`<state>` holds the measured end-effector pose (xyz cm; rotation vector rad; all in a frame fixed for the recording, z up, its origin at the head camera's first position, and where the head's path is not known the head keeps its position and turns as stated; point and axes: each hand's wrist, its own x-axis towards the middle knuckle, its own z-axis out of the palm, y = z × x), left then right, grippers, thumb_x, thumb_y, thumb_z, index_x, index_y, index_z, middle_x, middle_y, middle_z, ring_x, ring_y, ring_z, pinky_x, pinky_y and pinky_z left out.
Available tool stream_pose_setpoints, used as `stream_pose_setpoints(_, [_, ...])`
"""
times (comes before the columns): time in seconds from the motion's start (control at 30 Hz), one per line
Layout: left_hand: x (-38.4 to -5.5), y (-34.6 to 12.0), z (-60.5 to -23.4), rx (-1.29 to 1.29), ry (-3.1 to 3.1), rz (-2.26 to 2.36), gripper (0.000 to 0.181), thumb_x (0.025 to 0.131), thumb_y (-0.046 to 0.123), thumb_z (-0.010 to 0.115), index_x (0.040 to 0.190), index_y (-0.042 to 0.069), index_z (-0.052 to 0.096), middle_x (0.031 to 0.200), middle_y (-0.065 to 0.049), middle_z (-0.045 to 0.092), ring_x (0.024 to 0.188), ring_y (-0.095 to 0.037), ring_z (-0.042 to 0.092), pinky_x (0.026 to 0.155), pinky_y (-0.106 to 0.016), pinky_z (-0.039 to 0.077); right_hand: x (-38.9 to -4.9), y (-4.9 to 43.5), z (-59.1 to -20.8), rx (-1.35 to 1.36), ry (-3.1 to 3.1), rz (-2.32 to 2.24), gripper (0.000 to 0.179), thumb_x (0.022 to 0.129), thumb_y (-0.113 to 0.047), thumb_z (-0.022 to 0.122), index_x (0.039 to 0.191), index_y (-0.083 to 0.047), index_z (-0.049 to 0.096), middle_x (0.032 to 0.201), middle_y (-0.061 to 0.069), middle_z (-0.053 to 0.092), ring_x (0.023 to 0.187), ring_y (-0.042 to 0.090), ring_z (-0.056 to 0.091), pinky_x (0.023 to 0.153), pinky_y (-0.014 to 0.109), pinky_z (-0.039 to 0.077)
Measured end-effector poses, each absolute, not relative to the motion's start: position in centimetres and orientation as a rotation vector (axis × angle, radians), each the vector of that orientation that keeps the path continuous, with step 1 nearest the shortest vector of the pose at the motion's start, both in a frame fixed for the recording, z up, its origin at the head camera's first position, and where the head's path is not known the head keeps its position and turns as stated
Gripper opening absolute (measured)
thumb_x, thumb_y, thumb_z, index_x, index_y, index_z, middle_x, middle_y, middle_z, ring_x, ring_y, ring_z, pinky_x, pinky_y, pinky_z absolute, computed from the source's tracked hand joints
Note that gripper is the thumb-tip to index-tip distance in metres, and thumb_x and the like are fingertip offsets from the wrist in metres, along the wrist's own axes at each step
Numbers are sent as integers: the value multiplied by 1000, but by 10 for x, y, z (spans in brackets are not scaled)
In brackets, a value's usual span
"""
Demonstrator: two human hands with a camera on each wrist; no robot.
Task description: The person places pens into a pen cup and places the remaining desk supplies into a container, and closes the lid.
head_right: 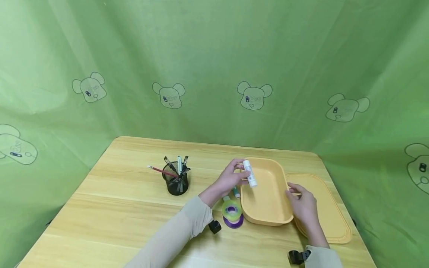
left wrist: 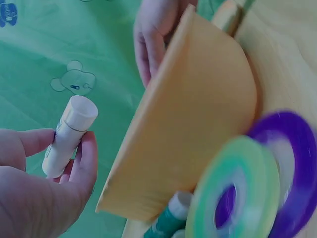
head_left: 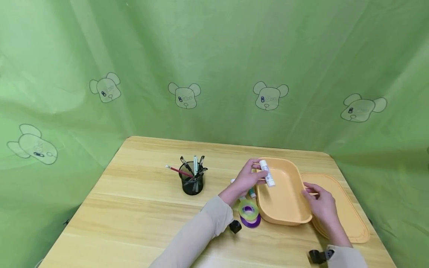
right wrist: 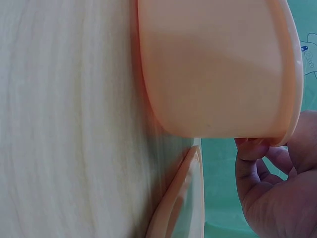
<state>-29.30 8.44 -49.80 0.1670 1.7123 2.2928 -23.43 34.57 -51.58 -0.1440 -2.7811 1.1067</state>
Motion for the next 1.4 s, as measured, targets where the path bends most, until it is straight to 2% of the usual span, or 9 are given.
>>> stream_pose_setpoints(0.07, [-293, 86, -498, 155, 1652, 2300, 49, 96, 0, 69, 139, 13, 51, 118, -9, 53, 91, -23, 69, 88, -36, 64, -233, 346, -516, -151, -2782, 1103, 42, 105, -24, 60, 138, 1, 62, 120, 25, 68, 76, -7, 55, 60, 18, 54])
stream_pose_setpoints(0.33, [-288, 101, -501, 143, 1724, 2261, 59, 88, -10, 72, 139, 13, 53, 117, -7, 52, 85, -21, 67, 83, -35, 65, -231, 345, -516, -157, -2784, 1083, 41, 105, -23, 61, 138, 2, 62, 119, 25, 68, 77, -2, 57, 59, 19, 54])
stream_pose_setpoints(0.6, [-282, 129, -504, 28, 1672, 2286, 48, 92, -3, 72, 135, 7, 54, 113, -7, 62, 88, -22, 70, 87, -36, 64, -229, 345, -516, -177, -2772, 1091, 42, 105, -23, 60, 139, 2, 61, 119, 26, 68, 76, -3, 56, 58, 19, 54])
stream_pose_setpoints(0.77, [-279, 144, -501, 31, 1678, 2292, 42, 95, 2, 71, 134, 5, 54, 110, -7, 63, 92, -23, 69, 89, -39, 63, -228, 345, -517, -189, -2753, 1079, 41, 105, -24, 61, 138, 1, 63, 117, 25, 68, 75, -2, 55, 57, 18, 52])
stream_pose_setpoints(1.0, [-266, 164, -500, -123, 1671, 2327, 37, 93, -4, 71, 125, 10, 60, 110, -4, 62, 90, -26, 69, 82, -48, 65, -228, 345, -519, -194, -2746, 1087, 40, 105, -22, 61, 138, 1, 63, 116, 25, 69, 74, -4, 55, 57, 18, 53])
stream_pose_setpoints(1.17, [-261, 172, -503, -163, 1697, 2260, 39, 93, -8, 67, 126, 9, 57, 106, -8, 60, 90, -31, 69, 83, -55, 63, -229, 344, -520, -187, -2747, 1077, 40, 104, -21, 63, 137, 1, 63, 116, 25, 69, 73, -5, 54, 57, 17, 52])
stream_pose_setpoints(1.4, [-257, 178, -516, -102, 1670, 2193, 43, 90, -18, 62, 126, 4, 51, 102, -16, 67, 94, -42, 73, 84, -56, 63, -229, 341, -520, -186, -2749, 1099, 40, 104, -21, 63, 137, 2, 63, 116, 27, 69, 74, -2, 56, 57, 18, 53])
